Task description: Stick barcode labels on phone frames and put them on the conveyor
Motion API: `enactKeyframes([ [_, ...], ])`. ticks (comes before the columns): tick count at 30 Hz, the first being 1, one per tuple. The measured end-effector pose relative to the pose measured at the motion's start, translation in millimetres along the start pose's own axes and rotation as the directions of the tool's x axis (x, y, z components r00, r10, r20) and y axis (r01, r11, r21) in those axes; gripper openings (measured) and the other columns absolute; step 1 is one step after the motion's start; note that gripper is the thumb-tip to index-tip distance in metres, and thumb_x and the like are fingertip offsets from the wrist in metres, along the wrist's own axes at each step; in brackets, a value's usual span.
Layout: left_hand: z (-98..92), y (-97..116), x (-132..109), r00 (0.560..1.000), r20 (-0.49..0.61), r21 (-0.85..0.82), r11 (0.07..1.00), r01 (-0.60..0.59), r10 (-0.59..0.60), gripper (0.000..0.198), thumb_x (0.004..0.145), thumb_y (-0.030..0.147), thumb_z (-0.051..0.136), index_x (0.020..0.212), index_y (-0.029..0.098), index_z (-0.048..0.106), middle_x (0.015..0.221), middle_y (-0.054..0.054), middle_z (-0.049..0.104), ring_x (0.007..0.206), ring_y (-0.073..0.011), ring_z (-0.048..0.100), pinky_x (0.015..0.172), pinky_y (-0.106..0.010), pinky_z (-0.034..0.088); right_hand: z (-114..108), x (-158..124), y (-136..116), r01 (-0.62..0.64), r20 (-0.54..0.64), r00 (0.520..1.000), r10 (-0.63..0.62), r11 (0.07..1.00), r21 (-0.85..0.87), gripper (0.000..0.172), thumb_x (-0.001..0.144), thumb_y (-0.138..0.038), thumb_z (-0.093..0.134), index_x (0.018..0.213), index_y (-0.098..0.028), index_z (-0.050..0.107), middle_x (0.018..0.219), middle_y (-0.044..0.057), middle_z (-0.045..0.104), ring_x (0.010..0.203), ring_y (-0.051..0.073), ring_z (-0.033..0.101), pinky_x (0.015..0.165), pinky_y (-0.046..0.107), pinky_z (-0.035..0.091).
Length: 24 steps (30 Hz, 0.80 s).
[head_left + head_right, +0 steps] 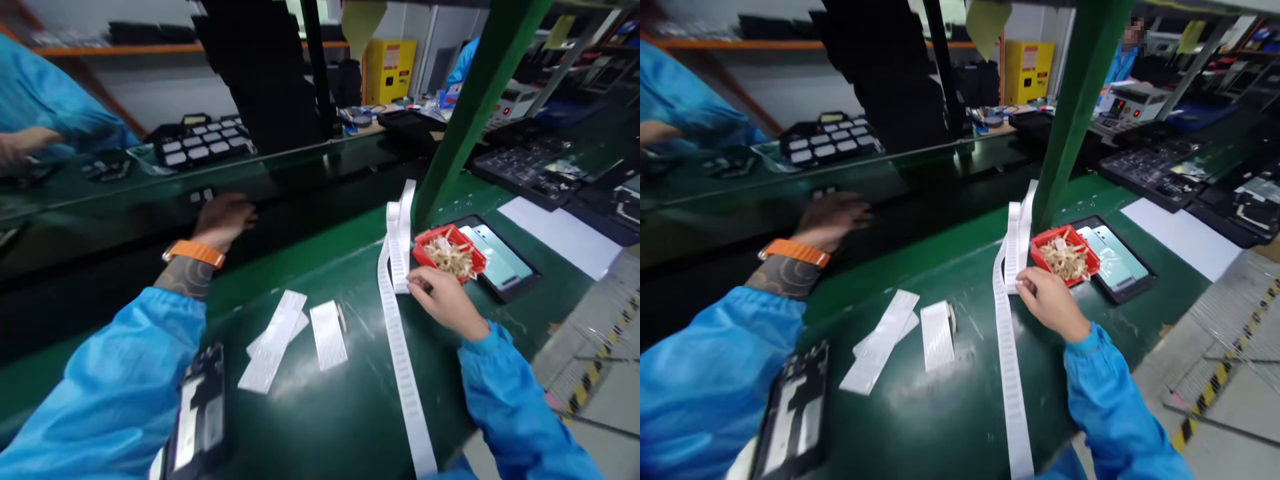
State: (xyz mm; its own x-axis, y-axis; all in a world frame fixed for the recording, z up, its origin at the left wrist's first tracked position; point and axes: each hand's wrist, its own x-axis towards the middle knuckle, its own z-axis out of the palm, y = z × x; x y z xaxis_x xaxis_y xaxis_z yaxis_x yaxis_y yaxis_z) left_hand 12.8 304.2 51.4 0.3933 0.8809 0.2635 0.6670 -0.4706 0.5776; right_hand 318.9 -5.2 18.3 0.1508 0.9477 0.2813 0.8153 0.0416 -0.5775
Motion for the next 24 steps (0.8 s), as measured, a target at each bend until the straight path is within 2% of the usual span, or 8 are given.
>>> enactKeyframes([
  [2, 17.6, 49, -50, 0.982, 0.167, -0.049, 0.996, -0.079, 0.087, 0.039, 0.095, 0.035, 0.049, 0.124, 0.011, 0.057, 0.099, -0.006, 0.072, 0.086, -0.0157, 0.066, 0.081, -0.032, 0.052, 3, -7, 2, -0.011, 0.046, 0.999, 0.01, 1.0, 0.018, 0.009, 0.088, -0.019, 0.058, 0.091, -0.019, 0.067, 0.08, 0.003, 0.068, 0.07, 0.018, 0.064, 0.067, 0.03, 0.049],
  [5, 46.5, 115, -142, 0.851, 0.394, -0.057, 0.933, -0.355, 0.347, 0.039, 0.089, 0.036, 0.057, 0.122, 0.016, 0.064, 0.107, -0.009, 0.072, 0.098, -0.0256, 0.067, 0.091, -0.041, 0.051, 10, -31, 1, 0.039, 0.079, 0.996, -0.043, 0.998, 0.047, 0.011, 0.088, -0.018, 0.058, 0.09, -0.019, 0.069, 0.089, 0.006, 0.071, 0.081, 0.019, 0.066, 0.077, 0.033, 0.052],
  [8, 80.5, 147, -225, 0.795, 0.408, -0.026, 0.876, -0.482, 0.449, 0.04, 0.094, 0.038, 0.05, 0.123, 0.015, 0.063, 0.117, -0.014, 0.069, 0.111, -0.0307, 0.064, 0.099, -0.046, 0.048, 21, -61, 1, 0.125, 0.094, 0.987, -0.128, 0.991, 0.039, 0.014, 0.089, -0.019, 0.059, 0.099, -0.019, 0.07, 0.103, 0.009, 0.071, 0.098, 0.023, 0.065, 0.09, 0.04, 0.05],
  [10, 103.4, 150, -256, 0.802, 0.368, -0.038, 0.869, -0.493, 0.47, 0.044, 0.094, 0.037, 0.049, 0.129, 0.01, 0.059, 0.127, -0.018, 0.064, 0.119, -0.0306, 0.059, 0.104, -0.045, 0.045, 29, -75, 3, 0.148, 0.098, 0.984, -0.149, 0.989, 0.016, 0.025, 0.09, -0.019, 0.059, 0.113, -0.019, 0.066, 0.116, 0.01, 0.069, 0.109, 0.025, 0.061, 0.097, 0.044, 0.047],
  [12, 122.8, 145, -268, 0.828, 0.318, -0.035, 0.879, -0.476, 0.461, 0.053, 0.093, 0.037, 0.052, 0.136, 0.006, 0.052, 0.139, -0.022, 0.054, 0.13, -0.0321, 0.051, 0.111, -0.046, 0.039, 39, -79, 5, 0.137, 0.095, 0.986, -0.135, 0.99, -0.019, 0.032, 0.091, -0.019, 0.056, 0.123, -0.019, 0.063, 0.126, 0.012, 0.065, 0.115, 0.026, 0.057, 0.099, 0.046, 0.046],
  [16, 144.7, 134, -258, 0.851, 0.299, -0.022, 0.894, -0.447, 0.433, 0.066, 0.093, 0.043, 0.053, 0.145, 0.005, 0.042, 0.149, -0.024, 0.043, 0.142, -0.0329, 0.037, 0.116, -0.05, 0.031, 54, -71, 8, 0.097, 0.074, 0.993, -0.088, 0.988, -0.118, 0.029, 0.091, -0.019, 0.057, 0.118, -0.019, 0.066, 0.124, 0.011, 0.066, 0.112, 0.028, 0.055, 0.094, 0.047, 0.046],
  [20, 148.8, 134, -247, 0.826, 0.348, -0.012, 0.883, -0.469, 0.444, 0.066, 0.093, 0.042, 0.052, 0.148, 0.01, 0.038, 0.152, -0.02, 0.041, 0.145, -0.0319, 0.031, 0.117, -0.054, 0.025, 61, -63, 10, 0.113, 0.061, 0.993, -0.105, 0.982, -0.149, 0.024, 0.09, -0.019, 0.057, 0.111, -0.021, 0.07, 0.119, 0.01, 0.068, 0.107, 0.028, 0.056, 0.091, 0.046, 0.046],
  [24, 148.2, 137, -247, 0.824, 0.358, -0.003, 0.884, -0.468, 0.438, 0.062, 0.092, 0.042, 0.053, 0.146, 0.012, 0.043, 0.152, -0.018, 0.041, 0.145, -0.0324, 0.03, 0.117, -0.055, 0.023, 53, -69, 6, 0.11, -0.004, 0.994, -0.112, 0.988, -0.108, 0.034, 0.09, -0.021, 0.056, 0.123, -0.019, 0.063, 0.126, 0.013, 0.065, 0.113, 0.03, 0.055, 0.095, 0.05, 0.045],
])
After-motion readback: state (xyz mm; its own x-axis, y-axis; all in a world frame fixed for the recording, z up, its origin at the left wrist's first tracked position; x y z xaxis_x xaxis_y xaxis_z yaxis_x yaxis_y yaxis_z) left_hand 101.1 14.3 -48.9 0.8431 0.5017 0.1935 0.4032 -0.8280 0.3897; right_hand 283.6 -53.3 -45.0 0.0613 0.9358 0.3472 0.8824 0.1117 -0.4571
